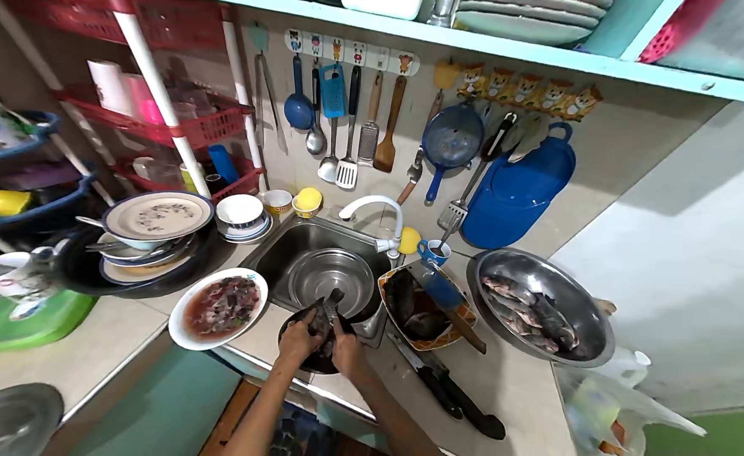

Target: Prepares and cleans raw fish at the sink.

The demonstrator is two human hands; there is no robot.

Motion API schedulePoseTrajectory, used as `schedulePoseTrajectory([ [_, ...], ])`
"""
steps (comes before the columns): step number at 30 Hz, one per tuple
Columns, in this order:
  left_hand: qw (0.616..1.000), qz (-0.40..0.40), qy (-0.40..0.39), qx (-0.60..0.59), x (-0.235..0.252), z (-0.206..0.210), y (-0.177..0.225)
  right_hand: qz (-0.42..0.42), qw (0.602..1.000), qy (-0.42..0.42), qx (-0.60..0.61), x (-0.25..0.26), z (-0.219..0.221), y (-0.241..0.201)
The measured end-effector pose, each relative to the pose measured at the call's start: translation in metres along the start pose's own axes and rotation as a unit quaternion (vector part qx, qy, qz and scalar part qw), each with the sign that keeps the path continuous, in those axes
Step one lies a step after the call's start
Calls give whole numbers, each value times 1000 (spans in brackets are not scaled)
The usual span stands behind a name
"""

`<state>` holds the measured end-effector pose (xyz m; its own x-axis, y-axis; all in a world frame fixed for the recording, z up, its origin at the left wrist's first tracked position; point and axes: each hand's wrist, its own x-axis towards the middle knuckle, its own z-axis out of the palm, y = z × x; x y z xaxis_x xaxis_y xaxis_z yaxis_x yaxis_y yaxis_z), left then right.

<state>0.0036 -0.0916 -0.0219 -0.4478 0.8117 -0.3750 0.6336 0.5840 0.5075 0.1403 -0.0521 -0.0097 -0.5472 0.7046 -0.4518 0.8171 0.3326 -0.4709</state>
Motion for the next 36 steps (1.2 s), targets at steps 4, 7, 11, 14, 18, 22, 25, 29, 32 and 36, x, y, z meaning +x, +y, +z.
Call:
schedulePoseTrajectory([
  [4, 1000, -7, -15, -10, 1, -1, 0, 22, 1000, 7, 15, -22, 26, -4],
  [7, 1000, -5, -27, -13, 2, -3, 0, 31, 999, -8, 18, -30, 24, 2],
  [11, 999, -6, -30, -11, 2, -4, -2, 53, 998, -35, 14, -41, 27, 10],
  [14, 1000, 2, -30, -6, 4, -5, -2, 57, 997, -52, -10, -44, 22, 17],
  [18, 999, 5, -37, 2, 8, -7, -2, 42, 999, -17, -26, -27, 0, 14],
  [22, 999, 1, -23, -23, 9, -4, -6, 48, 998, -1, -27, -16, 12, 6],
  [25, 999, 10, -31, -22, 10, -7, -8, 74, 997, -15, -21, -35, 22, 8],
  [29, 998, 35, -48, -1, 12, -8, -8, 60, 996, -17, -59, -39, 6, 15],
  [32, 998, 32, -50, -4, 12, -9, -9, 54, 998, 13, -34, -16, -11, 11],
  [36, 998, 28, -50, -18, 12, -7, -10, 63, 998, 9, -12, 13, -15, -3],
])
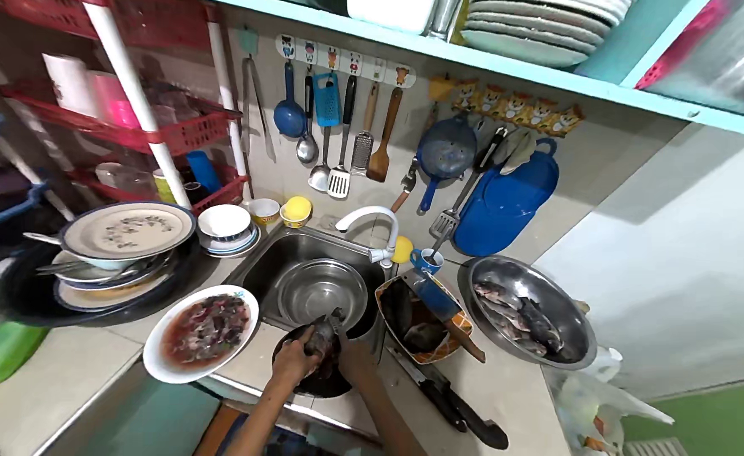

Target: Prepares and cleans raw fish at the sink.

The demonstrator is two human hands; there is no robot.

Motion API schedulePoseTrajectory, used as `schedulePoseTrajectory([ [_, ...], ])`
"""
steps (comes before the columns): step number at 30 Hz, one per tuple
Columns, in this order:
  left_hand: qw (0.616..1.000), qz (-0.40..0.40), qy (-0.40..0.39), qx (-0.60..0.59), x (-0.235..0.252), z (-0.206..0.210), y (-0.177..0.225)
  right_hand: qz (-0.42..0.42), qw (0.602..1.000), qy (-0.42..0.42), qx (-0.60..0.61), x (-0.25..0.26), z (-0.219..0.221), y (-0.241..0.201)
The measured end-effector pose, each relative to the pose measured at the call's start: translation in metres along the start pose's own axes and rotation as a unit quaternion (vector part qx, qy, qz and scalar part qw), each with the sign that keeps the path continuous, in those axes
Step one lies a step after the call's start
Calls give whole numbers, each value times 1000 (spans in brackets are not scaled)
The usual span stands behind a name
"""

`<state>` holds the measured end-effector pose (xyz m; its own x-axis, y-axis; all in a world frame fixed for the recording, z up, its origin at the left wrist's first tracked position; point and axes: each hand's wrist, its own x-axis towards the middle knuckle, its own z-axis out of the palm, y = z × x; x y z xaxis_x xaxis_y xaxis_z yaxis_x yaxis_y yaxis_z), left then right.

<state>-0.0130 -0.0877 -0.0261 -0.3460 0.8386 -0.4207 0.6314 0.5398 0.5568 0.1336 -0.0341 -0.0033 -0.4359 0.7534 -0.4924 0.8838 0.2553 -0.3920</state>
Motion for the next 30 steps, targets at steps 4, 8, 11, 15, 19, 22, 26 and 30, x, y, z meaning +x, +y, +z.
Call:
schedulePoseTrajectory([
  [4, 1000, -1, 3, -10, 1, -1, -2, -27, 1000, -11, -3, -24, 16, -23],
  [8, 1000, 5, -2, -18, -2, 1, -5, -35, 999, 10, 36, -16, 9, -4],
  [11, 999, 5, 14, -29, -6, 3, -6, -23, 999, 22, 29, 4, 2, 7],
  [15, 997, -1, 56, -61, -9, 8, -9, -25, 999, 11, 22, -28, 31, 4],
  [19, 996, -16, 66, -59, -11, 10, -7, -30, 999, -21, 15, -59, 48, 16],
  [22, 996, -5, 65, -66, -9, 10, -10, -60, 998, -6, 19, -47, 26, 22],
  [26, 996, 28, 38, -72, -12, 8, -18, -114, 993, 14, 25, -21, 11, 17],
  [30, 996, 35, 50, -67, -14, 12, -19, -115, 993, -19, 13, -33, 26, 17],
])
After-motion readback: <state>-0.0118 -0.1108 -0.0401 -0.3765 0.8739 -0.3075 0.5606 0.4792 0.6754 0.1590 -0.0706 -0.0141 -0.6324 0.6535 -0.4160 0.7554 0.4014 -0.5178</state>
